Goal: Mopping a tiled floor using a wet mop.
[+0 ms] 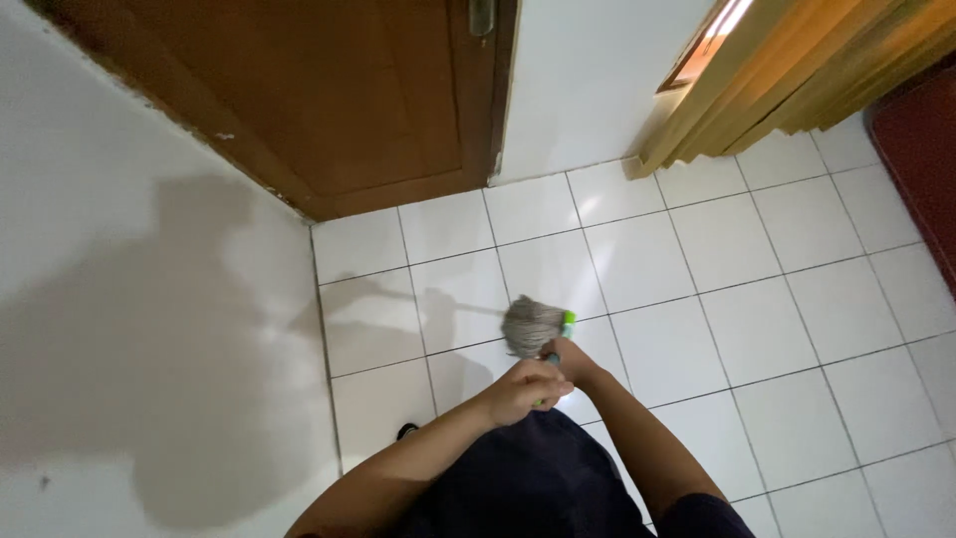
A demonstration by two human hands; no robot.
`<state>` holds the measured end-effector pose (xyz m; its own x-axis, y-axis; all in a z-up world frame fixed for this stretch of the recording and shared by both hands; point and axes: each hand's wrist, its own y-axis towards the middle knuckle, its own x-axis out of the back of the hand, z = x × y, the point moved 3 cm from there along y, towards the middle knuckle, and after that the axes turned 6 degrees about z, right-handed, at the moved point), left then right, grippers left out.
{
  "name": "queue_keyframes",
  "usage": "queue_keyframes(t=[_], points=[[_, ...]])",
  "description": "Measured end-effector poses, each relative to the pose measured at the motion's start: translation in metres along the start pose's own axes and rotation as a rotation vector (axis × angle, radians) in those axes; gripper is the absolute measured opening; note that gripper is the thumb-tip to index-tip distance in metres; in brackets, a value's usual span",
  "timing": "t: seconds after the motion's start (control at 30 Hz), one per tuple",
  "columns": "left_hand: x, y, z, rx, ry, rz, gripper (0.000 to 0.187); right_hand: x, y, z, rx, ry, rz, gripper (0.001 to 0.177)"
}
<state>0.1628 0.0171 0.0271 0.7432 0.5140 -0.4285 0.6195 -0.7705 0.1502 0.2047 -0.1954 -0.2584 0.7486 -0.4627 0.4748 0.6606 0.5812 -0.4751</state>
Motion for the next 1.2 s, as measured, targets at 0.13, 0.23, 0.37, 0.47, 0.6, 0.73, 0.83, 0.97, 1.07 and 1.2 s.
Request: queue_keyframes(t=[0.13,0.23,0.37,0.47,0.6,0.73,0.83,0.97,1.07,1.2], points=[[0.009,0.042,0.021,0.058,-0.041,-0.034,0.067,0.044,-0.024,-0.055,-0.241,-0.046,0.002,0.055],[0.029,0.048,0.018,0.131,-0.03,-0.089,0.063,0.081,-0.03,-0.036,-0.295,-0.141,0.004,0.035],[0.054,0.028,0.011,0.149,-0.002,-0.177,0.064,0.077,0.003,-0.044,-0.256,-0.26,0.04,0.028],[0.063,0.004,-0.004,0.139,0.055,-0.23,0.068,0.06,0.031,-0.017,-0.241,-0.296,0.087,0.027],[0.082,-0.055,-0.018,0.199,0.247,-0.312,0.046,0.029,0.075,0.066,-0.19,-0.368,0.298,0.04],[0.088,-0.118,-0.057,0.304,0.231,-0.481,0.049,-0.025,0.127,0.126,0.069,-0.376,0.223,0.026],[0.097,-0.16,-0.119,0.384,0.499,-0.583,0.055,-0.066,0.179,0.189,0.123,-0.378,0.337,0.017],[0.104,-0.211,-0.184,0.352,0.595,-0.647,0.054,-0.119,0.242,0.277,0.639,-0.304,0.079,0.029],[0.115,-0.245,-0.205,0.302,0.675,-0.704,0.057,-0.162,0.287,0.322,0.826,-0.508,-0.007,0.02],[0.127,-0.267,-0.22,0.401,0.76,-0.687,0.066,-0.182,0.327,0.398,0.815,-0.716,0.022,0.048]])
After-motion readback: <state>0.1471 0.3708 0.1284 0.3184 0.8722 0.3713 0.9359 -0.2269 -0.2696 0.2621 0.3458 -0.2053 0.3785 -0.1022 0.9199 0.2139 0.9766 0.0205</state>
